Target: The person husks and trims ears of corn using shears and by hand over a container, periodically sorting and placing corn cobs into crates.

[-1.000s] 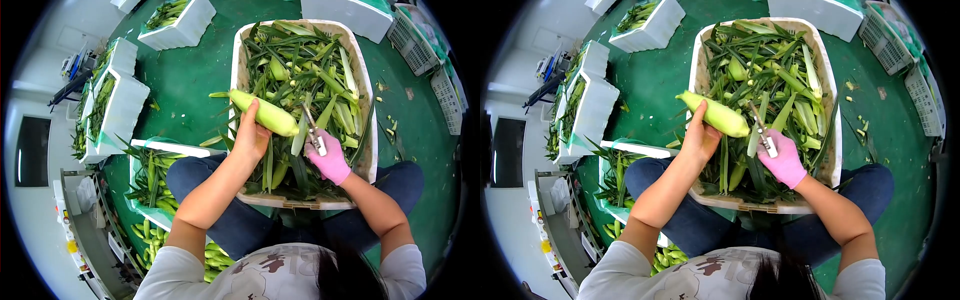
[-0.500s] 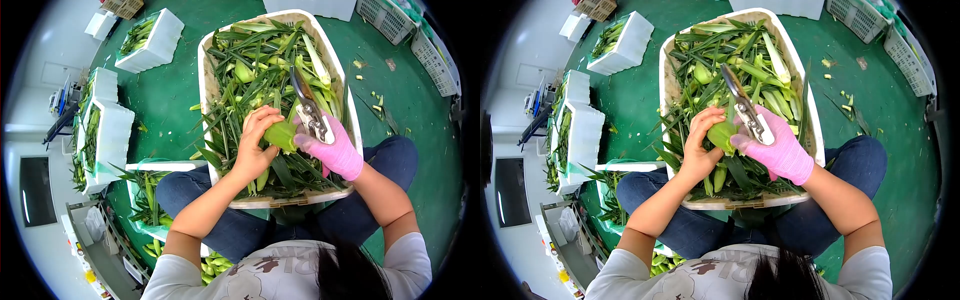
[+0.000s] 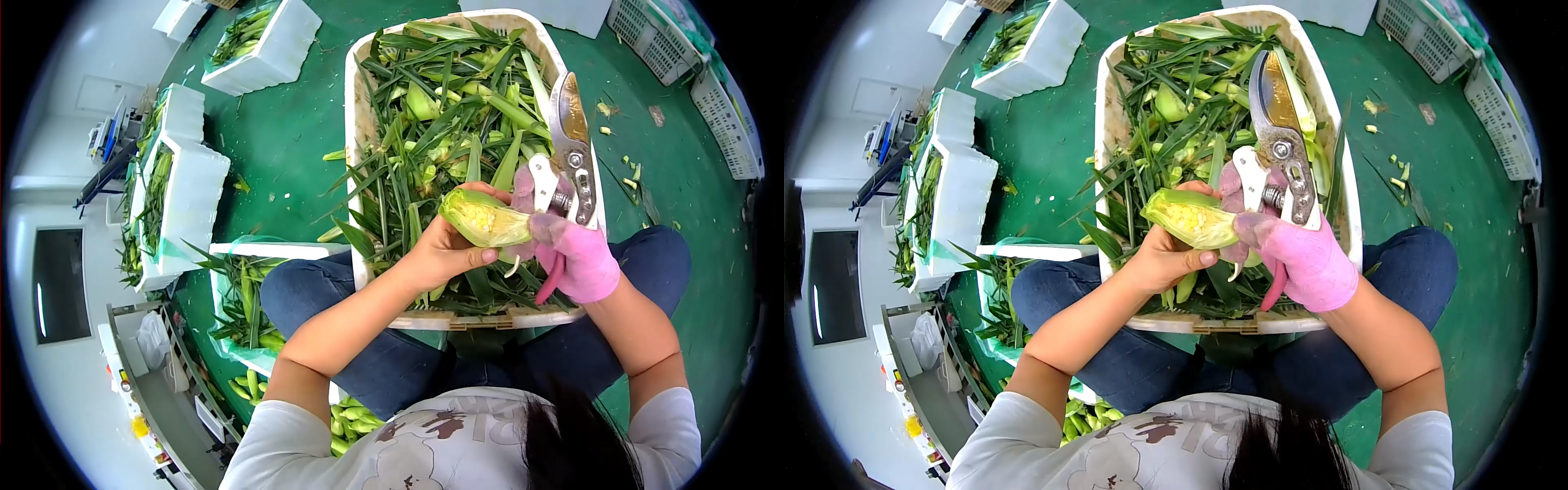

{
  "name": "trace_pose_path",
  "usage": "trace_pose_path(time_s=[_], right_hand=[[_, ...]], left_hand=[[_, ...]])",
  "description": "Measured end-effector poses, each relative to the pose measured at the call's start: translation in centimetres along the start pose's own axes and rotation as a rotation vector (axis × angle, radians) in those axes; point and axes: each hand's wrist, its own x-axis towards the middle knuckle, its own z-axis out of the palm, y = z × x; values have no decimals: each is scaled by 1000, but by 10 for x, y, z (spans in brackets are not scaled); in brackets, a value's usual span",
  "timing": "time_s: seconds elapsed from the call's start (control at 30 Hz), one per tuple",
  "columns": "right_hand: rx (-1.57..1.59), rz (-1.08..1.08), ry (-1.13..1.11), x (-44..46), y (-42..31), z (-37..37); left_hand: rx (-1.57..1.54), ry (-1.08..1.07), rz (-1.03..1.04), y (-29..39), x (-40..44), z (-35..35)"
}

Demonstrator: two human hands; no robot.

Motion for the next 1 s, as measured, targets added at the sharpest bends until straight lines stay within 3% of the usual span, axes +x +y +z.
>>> trace_pose_path(time_s=[0.1, 0.2, 0.23, 0.27, 0.3, 0.33, 0.4, 0.47, 0.5, 0.53, 0.57, 0.6, 0.67, 0.7, 0.73, 0.77, 0.8, 0.87, 0.9, 0.93, 1.0], right_hand=[[-14, 10, 14, -2, 0, 1], [108, -67, 109, 4, 9, 2], [112, -2, 76, 5, 11, -11], [1, -46, 96, 10, 12, -22], [-207, -234, 208, 18, 15, -25], [-449, -208, 274, 23, 11, -20], [-658, -205, 263, 36, 19, -29], [-500, -150, 151, 43, 34, -50], [-412, -77, 156, 45, 43, -61], [-286, 13, 178, 45, 46, -59], [-209, 65, 10, 57, 54, -98], [-96, 165, -150, 58, 55, -106], [-15, 256, -84, 50, 62, -90], [-44, 281, -50, 50, 66, -93], [-76, 304, -13, 52, 69, -95], [-136, 317, 78, 52, 71, -95], [-172, 335, 14, 55, 72, -101], [-197, 366, 94, 60, 74, -113], [-221, 373, 83, 61, 74, -120], [-209, 396, 5, 62, 73, -128], [-246, 298, 334, 50, 85, -87]], left_hand=[[91, 29, -15, 9, 2, 4], [467, 36, 49, -5, 8, -12], [642, 103, 127, -2, 6, -12], [850, 191, 178, 8, 7, -11], [1232, 291, 223, 29, 0, -8], [1617, 404, 231, 52, -11, -5], [1872, 633, 385, 85, -51, -2], [1576, 958, 382, 108, -114, -1], [1283, 1151, 230, 122, -157, 8], [1134, 1319, 242, 119, -206, -8], [423, 1347, 354, 115, -258, -22], [150, 1351, 345, 100, -333, -40], [-105, 1800, 399, 61, -457, -52], [-188, 1849, 411, 8, -568, -77], [-297, 2025, 495, -25, -645, -65], [-621, 2169, 763, -74, -747, -61], [-787, 2310, 982, -88, -795, -19], [-571, 2715, 1169, -103, -861, 57], [-407, 2795, 1428, -116, -889, 83], [-704, 3067, 1566, -93, -872, 102], [-351, 3088, 1376, -118, -919, 76]])
